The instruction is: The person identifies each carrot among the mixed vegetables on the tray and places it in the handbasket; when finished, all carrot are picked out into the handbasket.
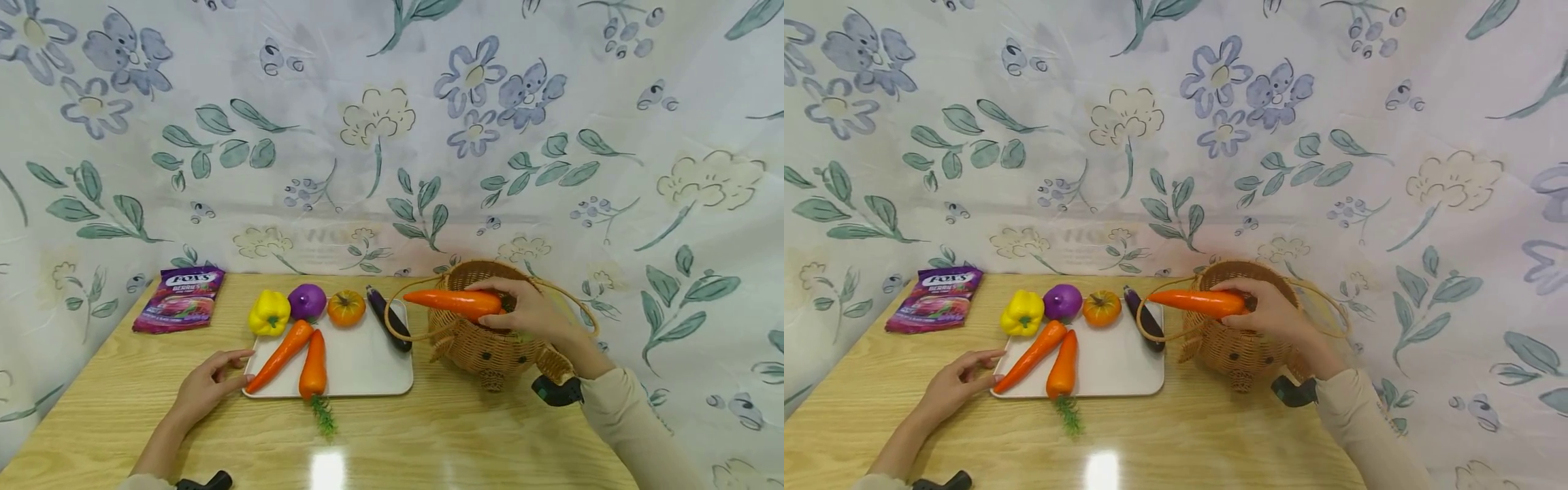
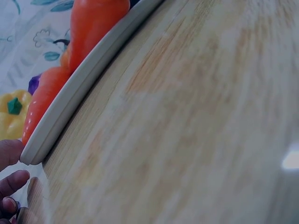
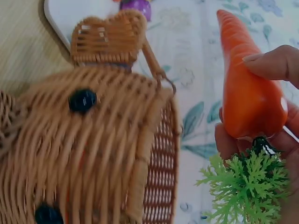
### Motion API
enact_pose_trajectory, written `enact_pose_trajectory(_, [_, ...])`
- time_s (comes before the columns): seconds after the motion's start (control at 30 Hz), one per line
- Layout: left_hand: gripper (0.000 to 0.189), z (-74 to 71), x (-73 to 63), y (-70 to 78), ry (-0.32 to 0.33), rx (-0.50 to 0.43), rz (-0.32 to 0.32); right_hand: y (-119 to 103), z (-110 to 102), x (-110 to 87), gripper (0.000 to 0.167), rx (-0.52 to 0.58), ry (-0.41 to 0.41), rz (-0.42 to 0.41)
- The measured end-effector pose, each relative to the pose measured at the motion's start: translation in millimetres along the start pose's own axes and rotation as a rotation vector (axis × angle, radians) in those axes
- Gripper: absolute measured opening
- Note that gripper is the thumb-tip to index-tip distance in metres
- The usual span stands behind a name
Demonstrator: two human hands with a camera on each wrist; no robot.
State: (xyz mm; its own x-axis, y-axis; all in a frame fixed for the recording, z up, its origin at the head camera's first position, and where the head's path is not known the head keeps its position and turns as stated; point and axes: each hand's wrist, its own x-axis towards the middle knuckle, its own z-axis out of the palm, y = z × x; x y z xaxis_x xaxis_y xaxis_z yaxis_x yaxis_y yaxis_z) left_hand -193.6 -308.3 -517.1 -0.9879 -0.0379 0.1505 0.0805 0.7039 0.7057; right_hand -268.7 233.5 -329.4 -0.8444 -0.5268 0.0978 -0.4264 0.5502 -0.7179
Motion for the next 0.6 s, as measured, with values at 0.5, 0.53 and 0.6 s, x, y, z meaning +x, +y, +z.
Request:
enact_pose_trajectory(0.5, [0.044,-0.3,-0.6,-1.4,0.011,-0.004,0.018,26,-41,6.3,0.049,-0.006,0.0,0.087])
enact_pose_trajectory(0.53, [0.045,-0.2,-0.5,-1.2,0.011,-0.006,0.017,29,-42,6.5,0.049,-0.007,0.0,0.092])
enact_pose_trajectory(0.6, [0.045,-0.2,-0.6,-0.6,0.011,-0.004,0.017,35,-46,6.5,0.049,-0.013,0.0,0.11])
